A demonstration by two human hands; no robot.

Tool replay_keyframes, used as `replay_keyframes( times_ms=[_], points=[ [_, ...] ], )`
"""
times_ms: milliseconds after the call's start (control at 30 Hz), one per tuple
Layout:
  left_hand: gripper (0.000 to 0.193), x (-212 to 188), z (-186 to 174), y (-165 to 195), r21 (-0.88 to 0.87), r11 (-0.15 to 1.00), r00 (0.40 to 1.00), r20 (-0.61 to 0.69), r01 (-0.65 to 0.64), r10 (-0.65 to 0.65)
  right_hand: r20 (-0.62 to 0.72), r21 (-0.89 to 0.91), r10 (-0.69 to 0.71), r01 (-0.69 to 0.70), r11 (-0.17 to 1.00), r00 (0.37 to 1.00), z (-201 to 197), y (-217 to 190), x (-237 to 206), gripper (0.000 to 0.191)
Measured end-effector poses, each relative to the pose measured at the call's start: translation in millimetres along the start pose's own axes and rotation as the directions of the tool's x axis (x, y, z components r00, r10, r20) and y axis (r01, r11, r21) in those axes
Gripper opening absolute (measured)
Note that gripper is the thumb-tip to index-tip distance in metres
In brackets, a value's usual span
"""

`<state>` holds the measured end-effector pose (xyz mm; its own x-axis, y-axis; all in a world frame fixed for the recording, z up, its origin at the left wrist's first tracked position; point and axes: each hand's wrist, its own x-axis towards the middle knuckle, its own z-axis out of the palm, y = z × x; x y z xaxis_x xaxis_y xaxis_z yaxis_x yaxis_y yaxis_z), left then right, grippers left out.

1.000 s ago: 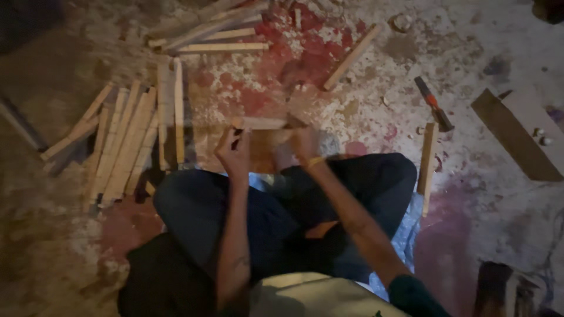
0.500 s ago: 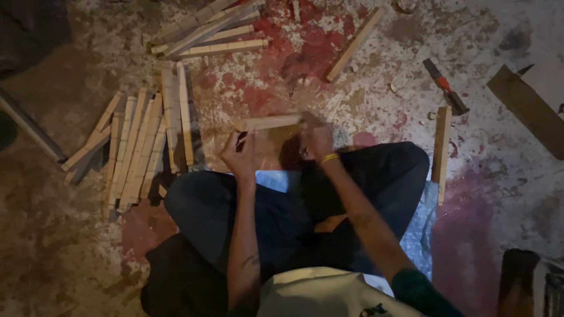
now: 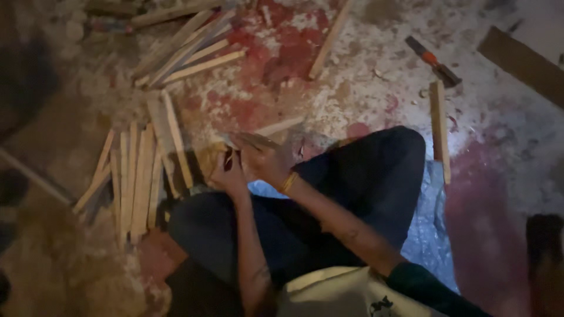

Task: The person sits on the floor and uses a knife to carve and smooth a small wooden stick. They repeatedly rotate the stick and scrape its surface, then place it aside and pick up another stick to continue the same process.

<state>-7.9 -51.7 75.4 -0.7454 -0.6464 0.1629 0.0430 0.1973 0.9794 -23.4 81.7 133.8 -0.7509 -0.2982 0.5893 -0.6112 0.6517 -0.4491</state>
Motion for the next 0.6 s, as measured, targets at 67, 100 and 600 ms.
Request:
replay_keyframes(
  times_ms=[67, 100, 600],
  points=[
    [0.017, -0.8, -2.7, 8.0, 0.221, 0.966, 0.990, -0.010, -0.133, 0.138, 0.054, -0.013, 0.076, -0.075, 0.997, 0.996, 2.8, 44.7, -14.0, 0.030],
    [0.016, -0.5, -2.4, 13.0, 0.185, 0.977, 0.994, -0.001, -0.103, 0.105, 0.104, -0.019, 0.149, -0.148, 0.989, 0.983, 7.8, 71.5, -22.7, 0.027],
    [0.020, -1.4, 3.3, 8.7, 0.091, 0.996, 0.999, 0.044, -0.018, 0.014, -0.051, -0.077, 0.096, -0.099, 0.992, 0.994, 31.8, 3.0, -15.4, 0.032]
  ],
)
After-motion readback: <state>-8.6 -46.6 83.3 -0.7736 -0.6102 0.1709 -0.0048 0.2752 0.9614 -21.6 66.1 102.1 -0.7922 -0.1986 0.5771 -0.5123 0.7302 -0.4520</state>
